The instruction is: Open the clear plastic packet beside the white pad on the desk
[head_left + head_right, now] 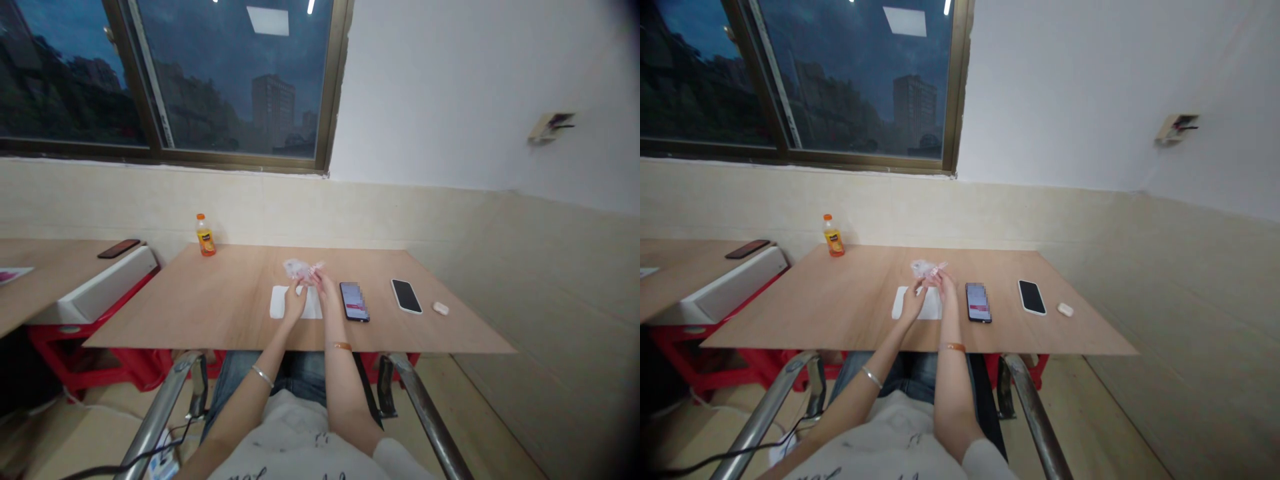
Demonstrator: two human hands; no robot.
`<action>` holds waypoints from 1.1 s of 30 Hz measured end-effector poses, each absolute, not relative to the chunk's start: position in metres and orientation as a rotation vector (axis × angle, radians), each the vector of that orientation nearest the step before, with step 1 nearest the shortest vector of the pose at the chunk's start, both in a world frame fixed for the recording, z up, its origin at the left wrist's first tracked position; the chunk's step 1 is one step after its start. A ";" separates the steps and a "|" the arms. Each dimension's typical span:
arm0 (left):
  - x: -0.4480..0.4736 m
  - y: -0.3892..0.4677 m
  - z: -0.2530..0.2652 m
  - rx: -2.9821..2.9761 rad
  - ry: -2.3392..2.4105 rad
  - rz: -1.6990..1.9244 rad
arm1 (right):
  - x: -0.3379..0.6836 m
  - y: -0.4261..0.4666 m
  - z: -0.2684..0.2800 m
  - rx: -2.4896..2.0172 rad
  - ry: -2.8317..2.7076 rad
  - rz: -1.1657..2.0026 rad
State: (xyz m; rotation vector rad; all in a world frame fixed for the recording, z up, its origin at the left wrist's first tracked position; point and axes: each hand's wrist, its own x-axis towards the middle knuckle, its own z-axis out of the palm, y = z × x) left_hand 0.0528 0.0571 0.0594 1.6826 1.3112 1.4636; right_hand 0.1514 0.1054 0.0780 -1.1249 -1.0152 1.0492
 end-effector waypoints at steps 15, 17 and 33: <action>0.030 0.055 0.076 1.964 1.306 1.524 | 0.150 0.064 0.083 -0.882 -1.029 1.375; 0.028 0.055 0.078 1.934 1.265 1.547 | 0.151 0.062 0.086 -0.899 -1.046 1.341; 0.019 0.052 0.095 1.703 1.017 1.392 | 0.150 0.055 0.098 -1.021 -1.237 1.083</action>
